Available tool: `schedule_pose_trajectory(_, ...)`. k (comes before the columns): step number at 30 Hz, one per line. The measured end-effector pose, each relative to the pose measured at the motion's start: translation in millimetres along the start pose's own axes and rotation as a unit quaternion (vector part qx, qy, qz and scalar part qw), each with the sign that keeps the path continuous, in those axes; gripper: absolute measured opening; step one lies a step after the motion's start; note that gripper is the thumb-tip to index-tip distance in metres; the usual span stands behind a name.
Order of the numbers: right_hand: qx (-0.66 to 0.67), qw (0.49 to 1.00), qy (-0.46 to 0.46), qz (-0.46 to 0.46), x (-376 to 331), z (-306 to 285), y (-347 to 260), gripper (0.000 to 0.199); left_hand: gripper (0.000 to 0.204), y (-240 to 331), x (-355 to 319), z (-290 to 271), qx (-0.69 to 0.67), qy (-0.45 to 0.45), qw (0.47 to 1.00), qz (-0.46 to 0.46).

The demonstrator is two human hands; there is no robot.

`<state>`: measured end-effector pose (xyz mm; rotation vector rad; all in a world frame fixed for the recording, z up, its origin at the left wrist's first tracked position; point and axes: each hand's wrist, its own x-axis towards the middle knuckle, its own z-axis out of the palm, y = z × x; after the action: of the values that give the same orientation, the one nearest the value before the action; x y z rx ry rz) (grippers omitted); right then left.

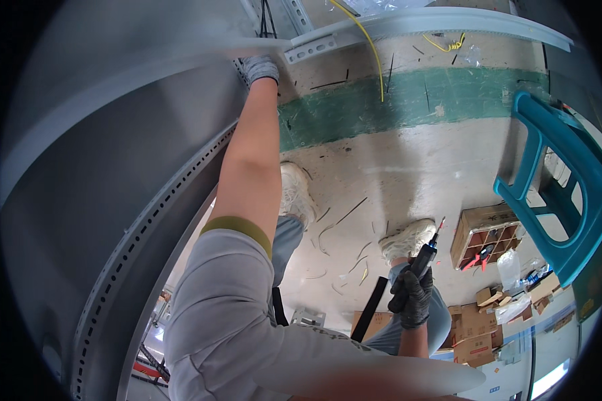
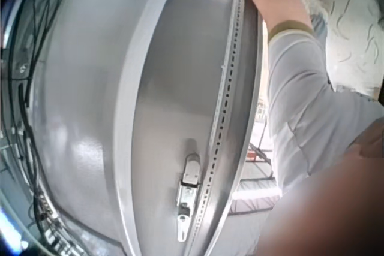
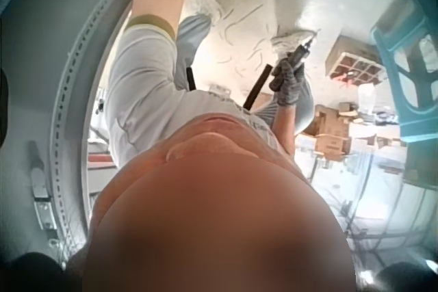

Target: The person uses a cordless drill to fasten components inside an open electrical cabinet. They repeatedly position wires and tighten screws on various terminals and modules within the cabinet.

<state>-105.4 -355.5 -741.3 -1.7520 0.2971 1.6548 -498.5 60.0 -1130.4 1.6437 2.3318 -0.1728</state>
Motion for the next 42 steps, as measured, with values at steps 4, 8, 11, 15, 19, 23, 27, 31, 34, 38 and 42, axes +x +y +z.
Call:
schedule_pose_trajectory(4, -0.004, 1.000, -0.006, 0.005, 1, 9, -10, 0.035, 0.038, 9, -37, -14, 0.028, -0.016, 0.999, 0.029)
schedule_pose_trajectory(8, 0.015, 1.000, -0.021, 0.015, 4, 6, -4, 0.037, 0.055, 67, -114, -21, 0.083, 0.017, 0.996, 0.004)
schedule_pose_trajectory(11, 0.015, 0.999, -0.023, 0.023, 4, 4, -4, 0.038, 0.055, 87, -139, -37, -0.318, 0.060, 0.940, -0.109)
schedule_pose_trajectory(15, 0.016, 0.999, -0.007, 0.047, 1, 4, -7, 0.038, 0.044, 60, -118, -19, -0.200, 0.149, 0.959, -0.138)
schedule_pose_trajectory(19, 0.023, 0.999, -0.018, 0.041, 1, 1, -3, 0.038, 0.049, 60, -131, -38, -0.070, 0.033, 0.990, -0.114)
schedule_pose_trajectory(23, 0.023, 0.998, -0.033, 0.053, 1, -4, -6, 0.039, 0.052, 39, -126, -23, 0.111, -0.050, 0.990, -0.074)
schedule_pose_trajectory(27, 0.028, 0.998, -0.027, 0.051, 0, -10, -7, 0.038, 0.048, 46, -117, -34, 0.118, -0.061, 0.987, -0.085)
schedule_pose_trajectory(31, 0.073, 0.995, -0.027, 0.068, -3, -5, -14, 0.039, 0.032, 41, -154, -11, 0.074, 0.062, 0.995, -0.004)
schedule_pose_trajectory(34, 0.055, 0.994, -0.060, 0.067, -5, -7, -15, 0.038, 0.033, 36, -176, -5, -0.017, 0.007, 0.999, 0.041)
schedule_pose_trajectory(38, 0.056, 0.993, -0.067, 0.074, -6, -9, -15, 0.041, 0.026, 33, -190, 0, -0.024, 0.037, 0.995, 0.086)
schedule_pose_trajectory(42, 0.021, 0.993, -0.104, 0.051, -6, -8, -17, 0.037, 0.021, 36, -195, -16, -0.324, -0.043, 0.945, -0.014)
